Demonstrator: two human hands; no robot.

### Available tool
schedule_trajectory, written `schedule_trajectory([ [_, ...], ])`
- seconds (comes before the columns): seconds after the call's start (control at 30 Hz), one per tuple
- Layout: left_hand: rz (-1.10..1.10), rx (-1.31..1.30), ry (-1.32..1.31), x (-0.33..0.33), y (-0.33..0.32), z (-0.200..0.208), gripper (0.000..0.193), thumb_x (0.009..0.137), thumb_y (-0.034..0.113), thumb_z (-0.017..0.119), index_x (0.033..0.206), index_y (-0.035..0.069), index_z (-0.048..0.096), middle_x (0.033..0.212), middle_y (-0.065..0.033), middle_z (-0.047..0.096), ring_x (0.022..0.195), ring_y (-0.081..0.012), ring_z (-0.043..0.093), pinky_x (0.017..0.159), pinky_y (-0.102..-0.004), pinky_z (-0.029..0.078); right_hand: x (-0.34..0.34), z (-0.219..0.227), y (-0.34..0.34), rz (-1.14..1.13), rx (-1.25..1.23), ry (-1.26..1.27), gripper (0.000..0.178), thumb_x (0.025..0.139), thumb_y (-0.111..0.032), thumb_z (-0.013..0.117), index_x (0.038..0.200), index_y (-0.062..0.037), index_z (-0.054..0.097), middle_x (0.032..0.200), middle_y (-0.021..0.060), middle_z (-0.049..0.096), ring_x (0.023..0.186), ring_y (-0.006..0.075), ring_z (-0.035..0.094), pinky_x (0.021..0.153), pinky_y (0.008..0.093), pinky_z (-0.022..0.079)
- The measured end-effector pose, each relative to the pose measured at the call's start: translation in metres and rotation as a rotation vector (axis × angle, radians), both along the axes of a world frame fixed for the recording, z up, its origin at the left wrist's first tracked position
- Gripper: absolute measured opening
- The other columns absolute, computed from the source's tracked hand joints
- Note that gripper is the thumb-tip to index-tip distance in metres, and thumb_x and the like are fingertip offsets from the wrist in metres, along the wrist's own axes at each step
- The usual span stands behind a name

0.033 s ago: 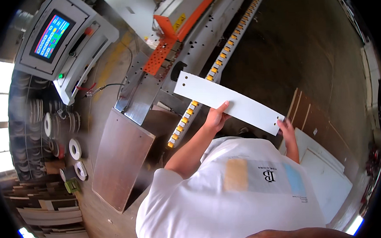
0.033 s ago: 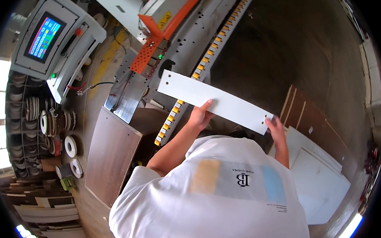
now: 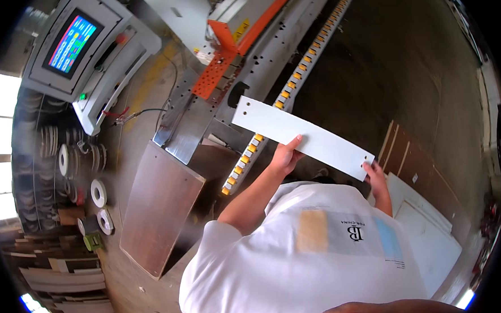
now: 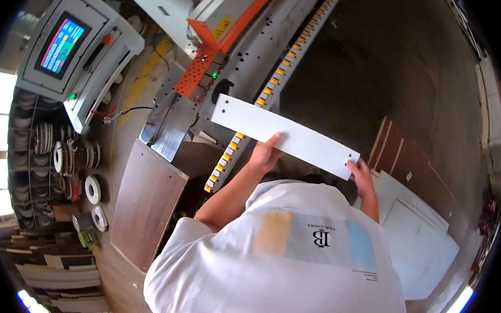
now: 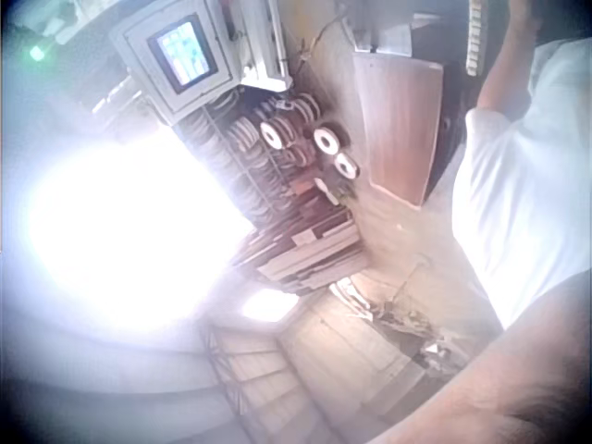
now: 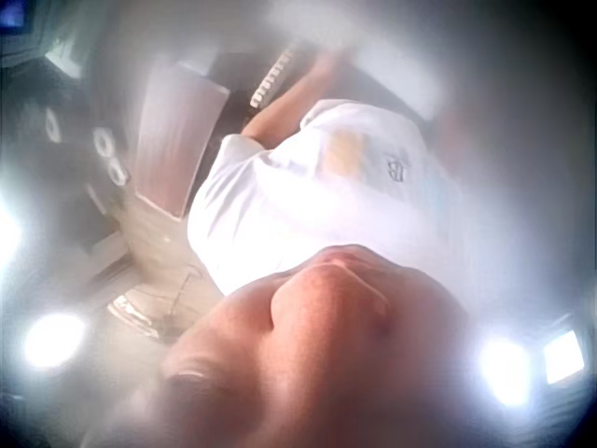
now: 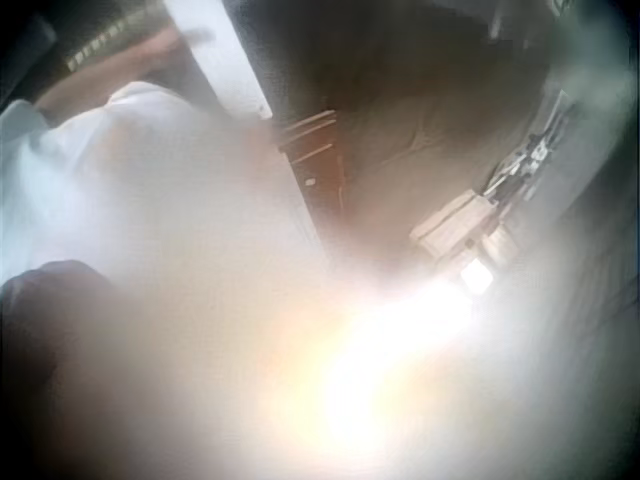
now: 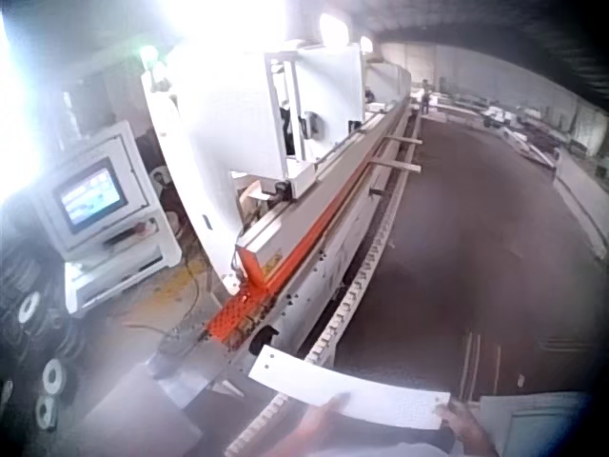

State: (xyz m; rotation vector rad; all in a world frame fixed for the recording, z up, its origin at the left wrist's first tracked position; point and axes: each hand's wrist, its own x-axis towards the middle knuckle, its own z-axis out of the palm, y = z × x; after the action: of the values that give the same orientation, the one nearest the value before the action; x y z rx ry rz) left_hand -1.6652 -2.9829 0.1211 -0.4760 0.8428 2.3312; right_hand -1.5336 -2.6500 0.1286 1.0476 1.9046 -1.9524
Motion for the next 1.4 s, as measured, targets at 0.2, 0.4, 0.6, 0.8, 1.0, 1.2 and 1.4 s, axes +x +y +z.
schedule_trajectory([
  [0.2, -0.112, -0.049, -0.056, -0.004, -0.014, -0.046, 0.042, 0.099, 0.029, 0.059, 0.133, 0.005, 0.049, 0.127, -0.0098, 0.059, 0.117, -0.026, 0.058, 0.1, -0.0477, 0.046, -0.032, -0.042, -0.03, -0.085, -0.294, 0.053, 0.041, 0.091, -0.022, 0.069, 0.123, 0.0015, 0.059, 0.115, 0.0077, 0.066, 0.105, 0.0185, 0.063, 0.089, 0.0323, 0.049],
  [0.4, -0.535, -0.601, 0.336, -0.016, -0.099, -0.03, 0.038, 0.097, 0.036, 0.061, 0.115, 0.002, 0.065, 0.099, -0.0096, 0.071, 0.08, -0.0179, 0.068, 0.068, -0.0299, 0.056, -0.048, -0.036, -0.027, -0.04, -0.31, -0.027, 0.038, 0.094, -0.026, 0.066, 0.122, -0.0018, 0.06, 0.112, 0.0079, 0.067, 0.102, 0.0204, 0.065, 0.085, 0.0363, 0.051],
  [0.6, 0.592, -1.101, 0.487, -0.153, -0.305, 0.064, 0.019, 0.095, 0.023, 0.062, 0.093, 0.005, 0.067, 0.073, -0.0027, 0.063, 0.064, -0.0113, 0.056, 0.057, -0.0284, 0.046, -0.055, -0.029, -0.021, -0.017, -0.181, 0.058, 0.038, 0.09, -0.023, 0.07, 0.118, 0.0021, 0.064, 0.111, 0.0089, 0.068, 0.1, 0.0171, 0.064, 0.086, 0.0319, 0.049],
  [0.8, 0.553, -2.32, 1.04, -0.295, -0.42, 0.18, 0.022, 0.096, 0.028, 0.053, 0.104, 0.011, 0.064, 0.096, -0.0148, 0.069, 0.089, -0.0394, 0.065, 0.075, -0.0482, 0.052, -0.067, -0.004, -0.019, 0.033, -0.003, 0.104, 0.038, 0.086, -0.021, 0.074, 0.116, 0.0008, 0.065, 0.108, 0.0072, 0.069, 0.097, 0.0169, 0.065, 0.087, 0.0324, 0.049],
  [1.0, -0.08, -2.764, 0.668, -0.465, -0.521, 0.173, 0.035, 0.098, 0.025, 0.041, 0.127, 0.012, 0.056, 0.124, -0.0212, 0.062, 0.11, -0.037, 0.063, 0.088, -0.0494, 0.054, -0.062, 0.043, -0.038, -0.026, 0.137, 0.056, 0.045, 0.083, -0.02, 0.074, 0.121, 0.0008, 0.061, 0.111, 0.0079, 0.067, 0.102, 0.0177, 0.063, 0.09, 0.0337, 0.048],
  [1.2, -0.667, -3.28, 0.789, -0.509, -0.614, 0.154, 0.028, 0.099, 0.031, 0.048, 0.102, 0.009, 0.065, 0.099, -0.0168, 0.068, 0.087, -0.0396, 0.069, 0.069, -0.0478, 0.059, -0.057, 0.041, -0.036, 0.019, 0.212, -0.11, 0.051, 0.08, -0.029, 0.079, 0.116, 0.0033, 0.062, 0.107, 0.0109, 0.068, 0.098, 0.0187, 0.063, 0.088, 0.0345, 0.049],
  [1.4, -0.224, -2.926, 1.086, -0.479, -0.6, 0.194, 0.024, 0.092, 0.022, 0.055, 0.103, 0.003, 0.063, 0.099, -0.0179, 0.067, 0.091, -0.0361, 0.069, 0.071, -0.0473, 0.056, -0.057, 0.043, -0.042, 0.008, 0.173, -0.1, 0.048, 0.078, -0.03, 0.079, 0.113, 0.0008, 0.065, 0.105, 0.0095, 0.068, 0.099, 0.0184, 0.063, 0.092, 0.0338, 0.047],
])
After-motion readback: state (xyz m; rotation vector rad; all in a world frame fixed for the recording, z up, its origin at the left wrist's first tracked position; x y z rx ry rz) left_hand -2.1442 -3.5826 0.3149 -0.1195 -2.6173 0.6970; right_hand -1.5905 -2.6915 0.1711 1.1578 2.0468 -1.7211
